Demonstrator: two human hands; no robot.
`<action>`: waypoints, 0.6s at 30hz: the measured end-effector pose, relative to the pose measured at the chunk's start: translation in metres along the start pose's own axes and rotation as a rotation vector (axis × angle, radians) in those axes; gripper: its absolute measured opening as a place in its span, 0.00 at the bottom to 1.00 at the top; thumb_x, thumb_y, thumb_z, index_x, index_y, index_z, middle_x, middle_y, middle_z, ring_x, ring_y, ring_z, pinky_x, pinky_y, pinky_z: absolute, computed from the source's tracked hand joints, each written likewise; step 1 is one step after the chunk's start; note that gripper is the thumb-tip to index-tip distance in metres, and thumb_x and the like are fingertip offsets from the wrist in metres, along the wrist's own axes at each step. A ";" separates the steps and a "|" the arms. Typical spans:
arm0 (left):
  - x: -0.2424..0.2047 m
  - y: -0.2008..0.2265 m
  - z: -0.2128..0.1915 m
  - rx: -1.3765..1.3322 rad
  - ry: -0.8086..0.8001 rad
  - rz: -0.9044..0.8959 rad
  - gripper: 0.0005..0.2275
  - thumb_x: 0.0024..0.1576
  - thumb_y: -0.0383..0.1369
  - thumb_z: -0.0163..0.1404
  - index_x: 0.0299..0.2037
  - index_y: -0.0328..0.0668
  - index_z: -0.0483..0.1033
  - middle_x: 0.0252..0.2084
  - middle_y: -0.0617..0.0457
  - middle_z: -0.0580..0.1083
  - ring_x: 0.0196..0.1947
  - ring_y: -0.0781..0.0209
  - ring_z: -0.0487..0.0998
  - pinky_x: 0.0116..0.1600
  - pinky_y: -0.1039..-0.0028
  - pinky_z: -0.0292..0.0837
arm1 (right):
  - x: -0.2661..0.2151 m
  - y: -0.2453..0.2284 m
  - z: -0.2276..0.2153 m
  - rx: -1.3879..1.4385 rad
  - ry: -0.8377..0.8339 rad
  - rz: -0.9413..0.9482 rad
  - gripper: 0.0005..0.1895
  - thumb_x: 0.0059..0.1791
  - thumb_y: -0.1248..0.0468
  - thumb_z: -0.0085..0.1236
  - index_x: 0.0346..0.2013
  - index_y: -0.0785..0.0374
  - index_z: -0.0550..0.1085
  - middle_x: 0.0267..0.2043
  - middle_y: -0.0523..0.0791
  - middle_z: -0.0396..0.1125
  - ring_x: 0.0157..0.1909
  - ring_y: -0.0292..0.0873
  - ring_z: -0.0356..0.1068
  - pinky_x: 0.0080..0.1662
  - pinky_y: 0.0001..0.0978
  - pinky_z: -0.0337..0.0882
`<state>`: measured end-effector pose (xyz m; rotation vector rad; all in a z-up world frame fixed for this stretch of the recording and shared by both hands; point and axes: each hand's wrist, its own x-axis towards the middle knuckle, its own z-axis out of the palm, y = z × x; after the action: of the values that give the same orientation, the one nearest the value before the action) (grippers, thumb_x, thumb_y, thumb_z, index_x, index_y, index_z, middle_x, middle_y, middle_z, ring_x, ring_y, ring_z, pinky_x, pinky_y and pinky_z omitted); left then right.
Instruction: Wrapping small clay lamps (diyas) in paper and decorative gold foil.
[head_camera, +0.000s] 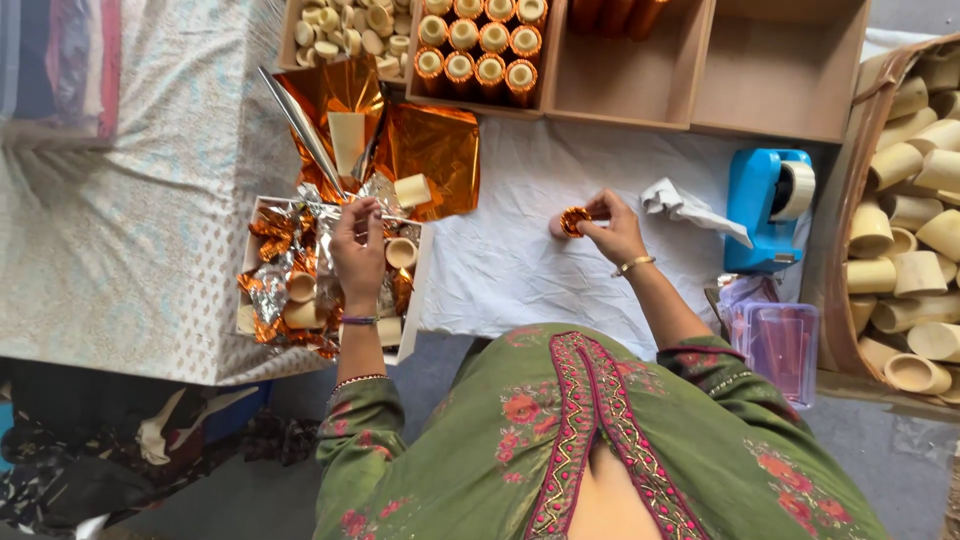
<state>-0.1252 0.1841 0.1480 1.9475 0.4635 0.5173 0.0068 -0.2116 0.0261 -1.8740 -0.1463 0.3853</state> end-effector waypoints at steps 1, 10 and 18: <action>0.012 0.007 -0.001 -0.001 0.001 0.007 0.08 0.65 0.28 0.52 0.53 0.41 0.77 0.46 0.50 0.81 0.44 0.64 0.83 0.48 0.75 0.80 | 0.000 -0.004 0.000 0.001 0.004 -0.006 0.14 0.43 0.69 0.65 0.40 0.64 0.71 0.41 0.45 0.74 0.46 0.39 0.75 0.47 0.36 0.77; 0.162 -0.028 0.037 0.103 -0.114 -0.029 0.09 0.62 0.29 0.54 0.50 0.41 0.79 0.44 0.50 0.81 0.42 0.64 0.82 0.47 0.74 0.80 | 0.000 -0.018 0.009 -0.048 0.048 0.036 0.18 0.45 0.69 0.63 0.51 0.59 0.80 0.46 0.43 0.70 0.50 0.39 0.75 0.49 0.35 0.76; 0.306 -0.137 0.096 0.862 -0.050 0.421 0.16 0.56 0.26 0.50 0.55 0.44 0.78 0.57 0.45 0.74 0.53 0.43 0.75 0.54 0.54 0.72 | -0.003 -0.020 0.010 0.075 0.030 0.161 0.17 0.45 0.69 0.61 0.49 0.60 0.80 0.46 0.42 0.69 0.49 0.38 0.73 0.51 0.33 0.77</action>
<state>0.1698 0.3308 0.0327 2.9147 0.2513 0.5831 0.0027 -0.1964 0.0423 -1.8221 0.0393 0.4666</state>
